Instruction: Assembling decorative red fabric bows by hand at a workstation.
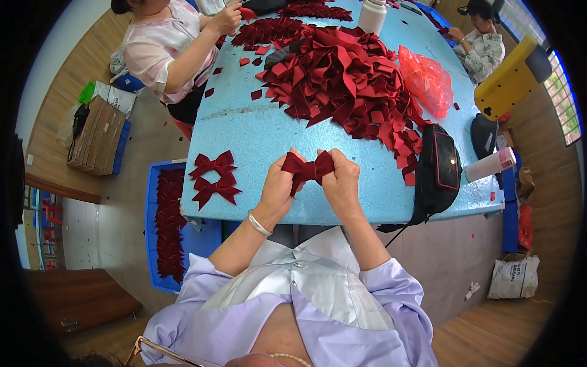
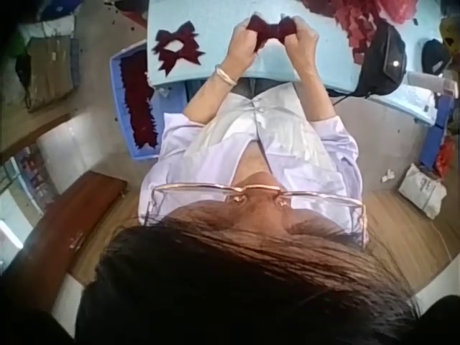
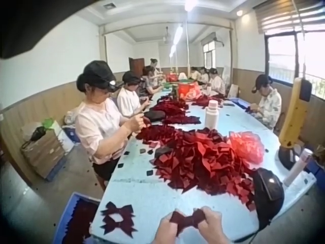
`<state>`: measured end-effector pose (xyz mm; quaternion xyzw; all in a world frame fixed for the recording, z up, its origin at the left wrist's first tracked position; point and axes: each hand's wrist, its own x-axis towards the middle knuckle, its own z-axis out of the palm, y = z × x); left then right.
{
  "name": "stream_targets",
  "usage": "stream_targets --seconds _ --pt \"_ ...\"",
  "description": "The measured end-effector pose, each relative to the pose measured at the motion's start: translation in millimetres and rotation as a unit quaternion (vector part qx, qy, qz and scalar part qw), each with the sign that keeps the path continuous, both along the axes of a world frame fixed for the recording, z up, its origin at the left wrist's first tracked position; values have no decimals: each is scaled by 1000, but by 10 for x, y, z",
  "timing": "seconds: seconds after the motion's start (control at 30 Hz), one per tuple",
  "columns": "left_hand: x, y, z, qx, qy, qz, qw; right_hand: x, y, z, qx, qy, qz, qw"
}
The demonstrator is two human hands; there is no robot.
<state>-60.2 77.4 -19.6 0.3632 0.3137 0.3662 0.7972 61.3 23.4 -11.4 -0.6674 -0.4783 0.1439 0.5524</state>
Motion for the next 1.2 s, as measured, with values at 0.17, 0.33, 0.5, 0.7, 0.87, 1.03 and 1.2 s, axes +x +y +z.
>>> stream_targets --seconds 0.17,0.33,0.5,0.7,0.87,1.03,1.2 --pt "-22 116 -122 48 76 -18 996 142 32 -15 -135 164 56 976" --pt "-95 138 -118 31 85 -75 993 189 28 51 -185 263 91 942" --pt "-64 90 -146 12 60 -49 997 203 29 50 -213 328 124 912" --pt "-67 82 -220 24 62 -26 997 153 25 157 -270 289 128 910" --pt "-183 143 -235 53 99 -70 991 165 6 113 -277 204 158 926" --pt "-226 167 -169 17 120 -128 984 172 26 142 -312 207 175 911" --pt "-213 161 -105 -2 77 -113 991 160 49 140 -308 222 180 908"
